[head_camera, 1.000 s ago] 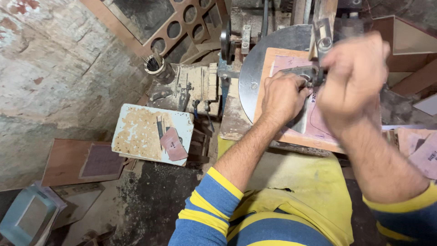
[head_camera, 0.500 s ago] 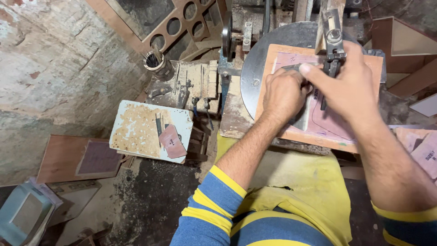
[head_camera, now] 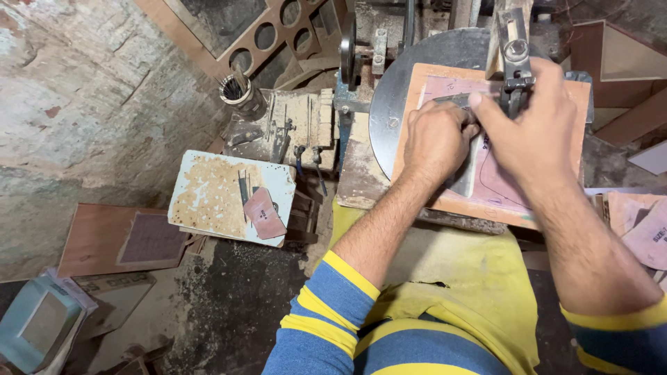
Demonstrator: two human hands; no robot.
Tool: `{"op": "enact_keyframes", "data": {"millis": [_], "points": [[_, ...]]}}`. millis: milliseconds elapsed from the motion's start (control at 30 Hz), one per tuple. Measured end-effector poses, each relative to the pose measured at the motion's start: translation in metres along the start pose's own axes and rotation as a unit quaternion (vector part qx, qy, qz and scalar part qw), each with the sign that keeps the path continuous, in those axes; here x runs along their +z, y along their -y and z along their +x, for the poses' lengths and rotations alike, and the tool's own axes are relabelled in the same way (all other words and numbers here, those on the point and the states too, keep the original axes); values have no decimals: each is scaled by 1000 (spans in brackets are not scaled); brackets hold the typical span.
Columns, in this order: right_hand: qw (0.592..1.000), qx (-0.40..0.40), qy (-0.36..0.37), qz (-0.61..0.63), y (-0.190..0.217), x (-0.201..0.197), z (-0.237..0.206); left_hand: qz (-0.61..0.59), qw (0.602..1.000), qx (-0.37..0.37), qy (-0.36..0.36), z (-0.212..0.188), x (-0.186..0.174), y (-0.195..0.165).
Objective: The person cuts shoe pattern templates out of plywood boards on a scroll saw, following drawn outlines labeled with sizes. They guide each board along the blade, remove the cut pieces, stack the finished pieces aside, and begin cutting the next board.
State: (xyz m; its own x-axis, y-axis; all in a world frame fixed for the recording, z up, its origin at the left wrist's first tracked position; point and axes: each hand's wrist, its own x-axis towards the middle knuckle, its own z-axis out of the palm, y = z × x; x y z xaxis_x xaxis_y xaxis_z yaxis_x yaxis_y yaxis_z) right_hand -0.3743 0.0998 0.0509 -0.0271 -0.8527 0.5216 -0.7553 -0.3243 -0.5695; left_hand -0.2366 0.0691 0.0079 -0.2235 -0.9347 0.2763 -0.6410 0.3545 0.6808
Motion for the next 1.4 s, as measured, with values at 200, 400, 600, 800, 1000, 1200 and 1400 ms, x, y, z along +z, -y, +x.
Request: {"op": "enact_keyframes", "data": {"millis": [200, 400, 600, 800, 1000, 1200, 1400], "points": [[893, 176, 64, 408, 5, -46, -38, -41, 999, 0, -1, -1, -1, 0], [820, 92, 120, 551, 26, -77, -24, -251, 967, 20, -41, 5, 4, 24], [856, 14, 139, 498, 41, -80, 17, -429, 895, -51, -108, -15, -5, 52], [913, 136, 42, 383, -19, -93, -42, -154, 970, -37, -182, -92, -47, 54], [961, 274, 4, 47, -105, -80, -123, -248, 944, -218, -29, -123, -63, 37], [860, 360, -18, 361, -127, -88, -138, -350, 906, -223, -78, -113, -66, 24], [715, 374, 64, 587, -95, -104, -102, -649, 695, -288, 112, -92, -71, 27]]}}
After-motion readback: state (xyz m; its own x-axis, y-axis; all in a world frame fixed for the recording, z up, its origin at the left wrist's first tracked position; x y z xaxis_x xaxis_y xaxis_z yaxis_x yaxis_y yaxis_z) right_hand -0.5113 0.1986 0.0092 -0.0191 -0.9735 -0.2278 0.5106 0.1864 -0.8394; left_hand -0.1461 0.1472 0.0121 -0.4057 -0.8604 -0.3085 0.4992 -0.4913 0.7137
